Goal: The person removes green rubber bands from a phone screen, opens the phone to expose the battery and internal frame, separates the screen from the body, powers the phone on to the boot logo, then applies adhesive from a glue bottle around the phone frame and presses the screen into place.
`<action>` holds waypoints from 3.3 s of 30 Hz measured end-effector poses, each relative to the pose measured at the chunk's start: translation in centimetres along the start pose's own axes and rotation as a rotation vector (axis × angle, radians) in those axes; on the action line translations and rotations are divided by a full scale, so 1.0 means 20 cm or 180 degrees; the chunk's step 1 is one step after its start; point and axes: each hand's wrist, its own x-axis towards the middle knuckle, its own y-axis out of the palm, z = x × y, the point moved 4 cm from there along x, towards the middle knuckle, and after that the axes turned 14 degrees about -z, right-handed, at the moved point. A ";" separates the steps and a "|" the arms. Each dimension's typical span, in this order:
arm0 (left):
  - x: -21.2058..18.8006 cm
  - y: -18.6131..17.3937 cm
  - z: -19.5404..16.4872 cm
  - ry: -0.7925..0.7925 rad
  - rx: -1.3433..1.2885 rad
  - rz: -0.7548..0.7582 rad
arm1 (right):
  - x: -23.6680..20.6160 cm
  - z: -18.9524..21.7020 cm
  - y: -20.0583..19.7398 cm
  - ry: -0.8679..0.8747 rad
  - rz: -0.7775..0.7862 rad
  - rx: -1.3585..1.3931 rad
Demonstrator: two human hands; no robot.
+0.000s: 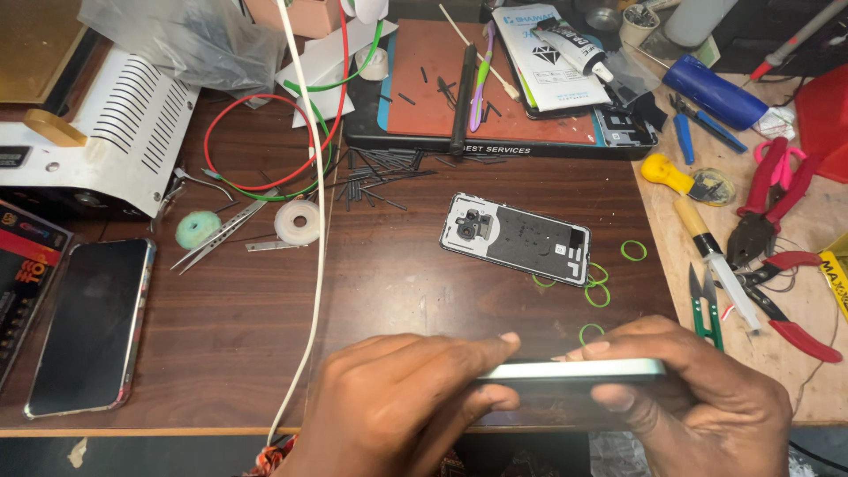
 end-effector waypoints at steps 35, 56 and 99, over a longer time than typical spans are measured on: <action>-0.16 0.04 0.12 -0.2154 -0.2341 -0.0319 | -0.04 -0.36 -0.07 -0.0273 -0.0133 0.1480; 0.07 -0.09 -0.06 -0.0113 -0.0791 -0.0281 | 0.08 0.09 0.07 -0.1074 0.0340 0.0226; -0.19 0.10 0.10 -0.2248 -0.1614 -0.0371 | 0.08 -0.09 -0.05 0.0551 -0.0374 -0.0111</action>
